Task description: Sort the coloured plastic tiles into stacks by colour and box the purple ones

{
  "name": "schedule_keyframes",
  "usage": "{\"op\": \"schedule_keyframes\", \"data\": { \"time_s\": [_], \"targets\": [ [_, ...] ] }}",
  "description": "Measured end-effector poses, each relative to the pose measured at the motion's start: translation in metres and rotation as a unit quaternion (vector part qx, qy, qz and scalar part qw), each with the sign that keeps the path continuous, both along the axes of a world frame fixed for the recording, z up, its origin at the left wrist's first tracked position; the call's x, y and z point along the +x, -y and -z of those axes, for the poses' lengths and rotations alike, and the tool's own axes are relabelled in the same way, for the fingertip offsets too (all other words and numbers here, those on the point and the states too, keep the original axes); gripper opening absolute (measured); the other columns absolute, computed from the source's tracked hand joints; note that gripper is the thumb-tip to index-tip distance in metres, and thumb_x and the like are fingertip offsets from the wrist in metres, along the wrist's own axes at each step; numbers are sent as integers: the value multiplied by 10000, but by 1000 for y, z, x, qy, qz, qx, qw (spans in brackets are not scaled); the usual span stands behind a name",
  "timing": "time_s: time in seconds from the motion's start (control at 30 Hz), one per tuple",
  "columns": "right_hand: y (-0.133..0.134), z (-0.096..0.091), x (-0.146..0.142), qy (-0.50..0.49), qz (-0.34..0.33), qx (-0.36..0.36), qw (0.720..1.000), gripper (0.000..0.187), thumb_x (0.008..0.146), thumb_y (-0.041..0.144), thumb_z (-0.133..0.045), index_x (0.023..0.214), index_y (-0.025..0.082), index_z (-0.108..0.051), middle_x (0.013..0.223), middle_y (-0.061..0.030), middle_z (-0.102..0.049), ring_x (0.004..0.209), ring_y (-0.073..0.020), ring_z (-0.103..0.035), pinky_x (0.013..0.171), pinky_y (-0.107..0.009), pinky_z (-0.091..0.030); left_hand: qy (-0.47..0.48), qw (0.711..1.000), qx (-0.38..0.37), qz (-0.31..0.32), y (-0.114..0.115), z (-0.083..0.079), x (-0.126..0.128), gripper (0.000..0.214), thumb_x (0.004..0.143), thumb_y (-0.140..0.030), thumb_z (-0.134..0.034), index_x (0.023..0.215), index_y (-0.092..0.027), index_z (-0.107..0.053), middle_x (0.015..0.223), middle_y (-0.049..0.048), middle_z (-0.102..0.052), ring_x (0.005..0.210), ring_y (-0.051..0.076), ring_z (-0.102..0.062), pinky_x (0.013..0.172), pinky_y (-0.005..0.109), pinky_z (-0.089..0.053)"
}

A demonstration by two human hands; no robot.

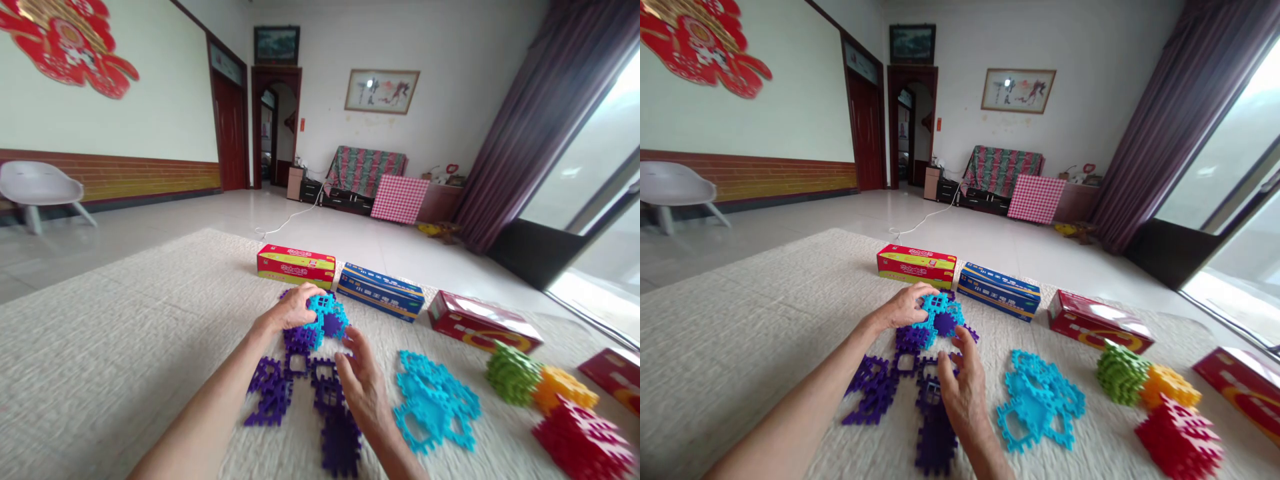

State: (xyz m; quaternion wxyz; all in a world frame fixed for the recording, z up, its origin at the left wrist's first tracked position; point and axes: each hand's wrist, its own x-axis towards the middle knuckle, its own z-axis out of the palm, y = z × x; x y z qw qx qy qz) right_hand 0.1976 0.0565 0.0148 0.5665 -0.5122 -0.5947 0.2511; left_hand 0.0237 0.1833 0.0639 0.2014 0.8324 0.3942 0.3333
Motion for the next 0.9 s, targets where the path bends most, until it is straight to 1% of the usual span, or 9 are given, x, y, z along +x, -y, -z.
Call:
{"op": "schedule_keyframes", "data": {
  "time_s": [0.13,0.23,0.3,0.37,0.5,0.63,0.73,0.8,0.9],
  "targets": [
    [-14,9,-4,-65,-23,-23,997,532,808,424,-603,1273,201,-470,1249,-148,-566,1098,-251,-589,796,-357,-561,-37,995,-57,71,12,-6,9,591,590,-144,-568,1171,-223,-635,1142,35,-634,942,183,-613,748,225,-495],
    [-15,14,-6,-89,-45,-28,995,551,785,432,-633,1268,218,-474,1245,-136,-569,1110,-248,-578,813,-365,-555,-46,987,-106,112,15,-9,10,573,593,-162,-601,1160,-224,-648,1118,17,-657,897,173,-628,757,222,-492],
    [-13,11,-6,-109,-47,-37,992,558,760,450,-651,1241,216,-495,1211,-132,-590,1082,-249,-593,801,-368,-557,-43,982,-131,125,16,-11,11,592,594,-173,-618,1184,-216,-635,1098,13,-672,887,170,-635,758,215,-492],
    [-10,4,-6,-129,-50,-56,989,574,735,465,-667,1223,206,-511,1155,-131,-623,1043,-256,-614,775,-371,-562,-44,981,-142,128,18,-12,14,626,599,-187,-626,1225,-210,-608,1073,11,-682,849,161,-642,734,208,-494],
    [-5,-17,1,-168,-64,-100,979,569,736,450,-669,1229,207,-522,1126,-115,-656,1041,-267,-625,807,-390,-547,-39,984,-111,132,20,-12,19,656,596,-169,-622,1248,-224,-589,1104,10,-676,860,160,-639,734,207,-491],
    [-6,-27,10,-184,9,-100,978,605,752,451,-649,1275,191,-494,1137,-116,-654,1041,-257,-619,861,-394,-516,-16,983,-135,120,17,-10,18,639,615,-120,-576,1248,-208,-587,1046,11,-702,866,156,-644,773,230,-497],
    [-8,-28,15,-163,55,-86,981,644,738,487,-652,1274,166,-496,1121,-127,-653,1019,-263,-619,843,-388,-516,65,985,-120,104,15,-11,19,544,651,-116,-571,1189,-180,-623,1083,34,-693,964,163,-628,869,256,-477],
    [-7,-27,16,-149,38,-95,984,603,763,515,-621,1250,173,-526,1093,-117,-662,977,-257,-632,825,-386,-519,119,981,-117,102,16,-12,23,481,692,-144,-576,1169,-161,-629,1076,51,-692,953,163,-631,840,257,-491],
    [-4,-27,14,-164,-26,-107,980,512,799,529,-582,1195,205,-582,1091,-91,-662,932,-233,-640,817,-378,-519,159,973,-133,102,22,-12,34,433,727,-177,-577,1156,-147,-627,1054,60,-693,899,160,-647,751,242,-519]
  ]
}}
